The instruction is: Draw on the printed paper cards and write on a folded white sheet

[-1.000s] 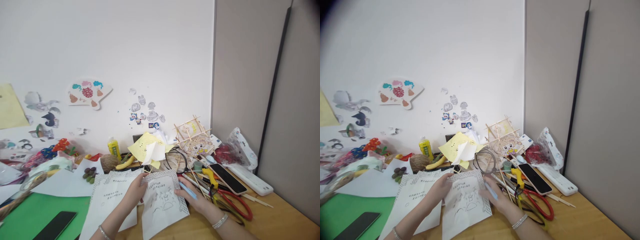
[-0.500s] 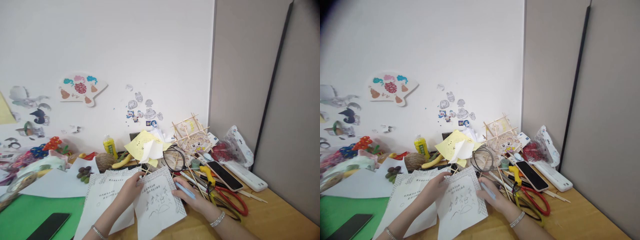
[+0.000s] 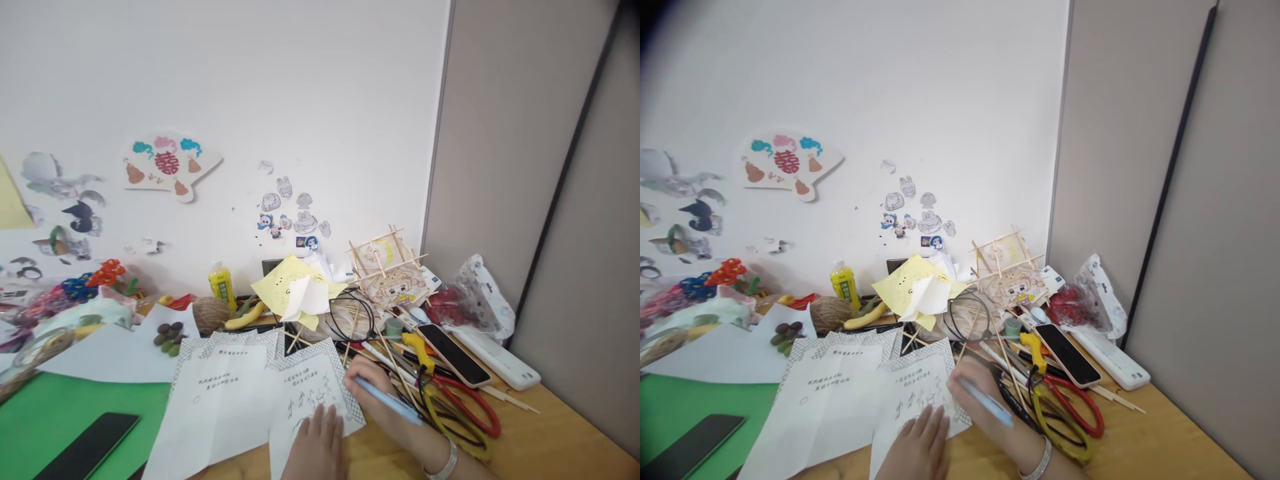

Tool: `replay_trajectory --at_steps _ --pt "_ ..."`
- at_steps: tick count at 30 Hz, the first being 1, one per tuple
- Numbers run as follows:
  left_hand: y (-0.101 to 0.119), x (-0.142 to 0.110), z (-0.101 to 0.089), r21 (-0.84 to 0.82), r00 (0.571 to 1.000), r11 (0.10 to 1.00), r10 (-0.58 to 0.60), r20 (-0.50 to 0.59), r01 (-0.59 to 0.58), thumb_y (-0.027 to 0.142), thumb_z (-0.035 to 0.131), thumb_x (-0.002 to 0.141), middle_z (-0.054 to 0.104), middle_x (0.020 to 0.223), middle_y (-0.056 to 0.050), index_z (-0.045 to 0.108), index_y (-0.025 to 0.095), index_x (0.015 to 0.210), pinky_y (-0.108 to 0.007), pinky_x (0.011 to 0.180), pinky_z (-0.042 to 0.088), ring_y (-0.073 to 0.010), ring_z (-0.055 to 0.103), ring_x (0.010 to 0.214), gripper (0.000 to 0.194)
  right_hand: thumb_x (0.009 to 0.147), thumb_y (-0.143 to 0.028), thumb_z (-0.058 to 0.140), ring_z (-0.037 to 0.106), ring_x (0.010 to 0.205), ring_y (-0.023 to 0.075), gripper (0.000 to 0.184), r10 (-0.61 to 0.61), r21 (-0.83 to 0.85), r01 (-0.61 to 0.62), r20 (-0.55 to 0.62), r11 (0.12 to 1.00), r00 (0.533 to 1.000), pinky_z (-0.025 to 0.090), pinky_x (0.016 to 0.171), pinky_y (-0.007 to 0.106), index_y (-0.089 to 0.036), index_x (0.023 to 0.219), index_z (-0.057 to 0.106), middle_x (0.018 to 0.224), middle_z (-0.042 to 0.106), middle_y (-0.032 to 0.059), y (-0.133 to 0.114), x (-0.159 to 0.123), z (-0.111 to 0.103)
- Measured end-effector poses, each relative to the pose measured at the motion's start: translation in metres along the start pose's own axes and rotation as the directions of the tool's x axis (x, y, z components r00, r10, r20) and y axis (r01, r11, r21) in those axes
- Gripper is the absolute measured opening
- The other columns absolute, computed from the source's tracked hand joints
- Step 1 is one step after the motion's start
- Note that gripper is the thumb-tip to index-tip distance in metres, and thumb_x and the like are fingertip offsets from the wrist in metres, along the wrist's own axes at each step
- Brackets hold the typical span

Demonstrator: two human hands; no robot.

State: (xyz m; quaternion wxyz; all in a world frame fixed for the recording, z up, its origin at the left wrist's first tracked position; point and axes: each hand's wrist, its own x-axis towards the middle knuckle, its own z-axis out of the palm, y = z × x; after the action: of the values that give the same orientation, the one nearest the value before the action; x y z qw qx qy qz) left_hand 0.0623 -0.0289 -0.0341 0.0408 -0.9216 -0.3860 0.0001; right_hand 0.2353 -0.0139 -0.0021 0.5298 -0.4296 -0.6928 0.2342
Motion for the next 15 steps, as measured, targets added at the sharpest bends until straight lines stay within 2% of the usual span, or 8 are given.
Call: replay_trajectory --at_steps 2,4,5,7,9,12,15 --pt "-0.009 0.004 0.015 0.05 0.999 0.999 0.005 -0.041 -0.003 0.037 0.046 0.095 0.052 0.134 -0.019 0.052 0.014 0.134 -0.049 0.095 0.047 -0.0364 0.047 0.126 0.045 0.085 -0.041 0.054 0.048 0.059 0.0145 0.035 0.144 0.052 -0.152 0.135 0.987 0.98 0.04 0.057 0.026 -0.02 0.057 0.048 0.057 0.047 -0.0025 0.007 -0.003 0.006" --pt "-0.016 0.007 0.027 0.07 0.995 0.997 0.027 -0.097 -0.02 0.039 0.045 0.096 0.054 0.132 -0.02 0.053 0.012 0.133 -0.049 0.092 0.049 -0.0375 0.048 0.125 0.047 0.083 -0.04 0.054 0.042 0.051 0.0119 0.032 0.278 0.106 -0.31 0.247 0.945 0.928 0.035 0.05 0.024 -0.021 0.06 0.044 0.053 0.041 -0.0057 0.015 -0.003 0.014" --pt "-0.017 0.008 0.031 0.072 0.993 0.997 0.039 -0.115 -0.031 0.039 0.044 0.096 0.054 0.132 -0.021 0.053 0.011 0.132 -0.049 0.091 0.049 -0.0382 0.048 0.124 0.047 0.082 -0.039 0.055 0.04 0.049 0.0112 0.028 0.313 0.117 -0.352 0.263 0.929 0.912 0.033 0.048 0.023 -0.021 0.063 0.043 0.054 0.04 -0.0066 0.019 -0.003 0.017" --pt "-0.017 0.008 0.034 0.064 0.99 0.997 0.055 -0.13 -0.047 0.037 0.044 0.096 0.053 0.131 -0.024 0.053 0.008 0.132 -0.051 0.089 0.049 -0.039 0.048 0.124 0.047 0.077 -0.032 0.059 0.04 0.051 0.011 0.023 0.324 0.073 -0.344 0.204 0.936 0.924 0.032 0.049 0.022 -0.021 0.065 0.042 0.056 0.042 -0.0068 0.023 -0.003 0.02" --pt "-0.015 0.007 0.034 0.051 0.992 0.997 0.063 -0.108 -0.058 0.034 0.046 0.095 0.053 0.13 -0.026 0.053 0.008 0.132 -0.052 0.09 0.048 -0.0392 0.047 0.124 0.046 0.073 -0.025 0.062 0.042 0.056 0.0118 0.025 0.277 -0.051 -0.273 0.13 0.961 0.952 0.031 0.051 0.023 -0.021 0.061 0.041 0.058 0.044 -0.0057 0.024 -0.003 0.02" --pt "-0.014 0.005 0.034 0.051 0.994 0.996 0.073 -0.087 -0.069 0.029 0.051 0.092 0.053 0.13 -0.024 0.052 0.008 0.132 -0.052 0.092 0.047 -0.0385 0.048 0.125 0.045 0.072 -0.021 0.061 0.043 0.058 0.0125 0.026 0.22 -0.166 -0.196 0.138 0.966 0.966 0.03 0.053 0.023 -0.02 0.057 0.04 0.058 0.046 -0.0043 0.024 -0.004 0.019" --pt "-0.016 0.003 0.042 0.088 0.975 0.995 0.057 -0.216 -0.039 0.021 0.05 0.092 0.057 0.129 -0.018 0.06 0.014 0.124 -0.045 0.095 0.047 -0.0339 0.051 0.123 0.034 0.072 -0.024 0.062 0.042 0.057 0.0125 0.025 0.21 -0.153 -0.184 0.176 0.971 0.962 0.029 0.052 0.023 -0.02 0.058 0.041 0.058 0.046 -0.0041 0.028 -0.007 0.019"
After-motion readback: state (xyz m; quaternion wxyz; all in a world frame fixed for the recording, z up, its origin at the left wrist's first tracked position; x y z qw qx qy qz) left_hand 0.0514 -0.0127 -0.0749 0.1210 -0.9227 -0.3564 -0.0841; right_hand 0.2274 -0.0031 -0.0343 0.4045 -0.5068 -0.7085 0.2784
